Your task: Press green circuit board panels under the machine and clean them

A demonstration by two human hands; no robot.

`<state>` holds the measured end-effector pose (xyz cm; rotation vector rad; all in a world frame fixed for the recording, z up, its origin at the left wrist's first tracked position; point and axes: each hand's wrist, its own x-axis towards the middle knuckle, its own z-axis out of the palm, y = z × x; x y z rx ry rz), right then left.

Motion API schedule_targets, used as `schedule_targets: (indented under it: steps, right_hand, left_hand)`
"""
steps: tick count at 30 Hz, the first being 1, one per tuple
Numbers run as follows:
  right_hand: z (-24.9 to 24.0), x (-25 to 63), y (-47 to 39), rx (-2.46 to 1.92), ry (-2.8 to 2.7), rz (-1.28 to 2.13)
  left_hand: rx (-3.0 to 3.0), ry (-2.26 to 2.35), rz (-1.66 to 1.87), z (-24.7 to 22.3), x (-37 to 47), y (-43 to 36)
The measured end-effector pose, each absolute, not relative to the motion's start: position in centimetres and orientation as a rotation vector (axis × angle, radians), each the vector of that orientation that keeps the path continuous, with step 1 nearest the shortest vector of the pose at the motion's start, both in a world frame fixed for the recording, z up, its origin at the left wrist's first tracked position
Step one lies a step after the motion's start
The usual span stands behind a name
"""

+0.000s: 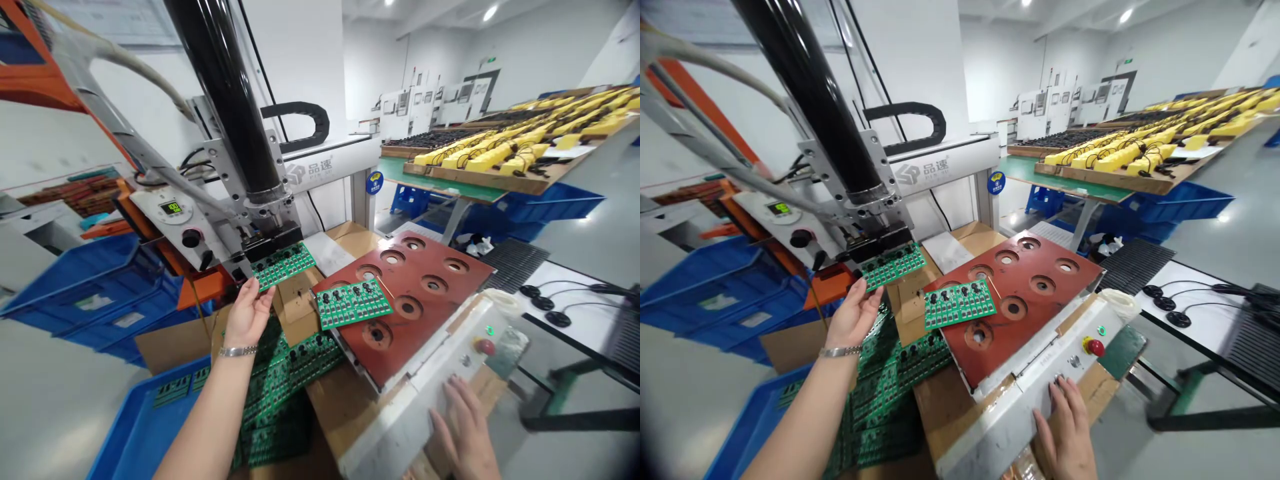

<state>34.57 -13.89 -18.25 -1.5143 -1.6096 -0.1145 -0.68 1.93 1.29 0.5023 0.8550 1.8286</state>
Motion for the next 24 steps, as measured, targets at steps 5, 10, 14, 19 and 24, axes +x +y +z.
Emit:
schedule_targets:
  steps: [5,10,14,19,24]
  right_hand:
    - [-17.9,34.3,-13.8,-1.515,-1.602,-0.115]
    - [-16.1,34.5,-13.9,-1.498,-1.577,-0.136]
    - [-11.4,36.0,-13.2,-1.488,-1.497,-0.211]
    - [-2.0,36.3,-8.3,-1.446,-1.743,-0.156]
    - [4.5,32.6,-1.0,-1.606,-2.106,0.062]
  left_hand:
    - [0.480,0.856,1.840,1.5,-0.2,2.2]
    - [0.430,0.870,1.847,1.5,0.0,2.1]
    - [0.383,0.915,1.827,1.3,-0.7,1.0]
    - [0.316,0.984,1.814,0.7,-2.8,-3.2]
    - [0.267,1.062,1.825,-0.7,-4.6,-11.2]
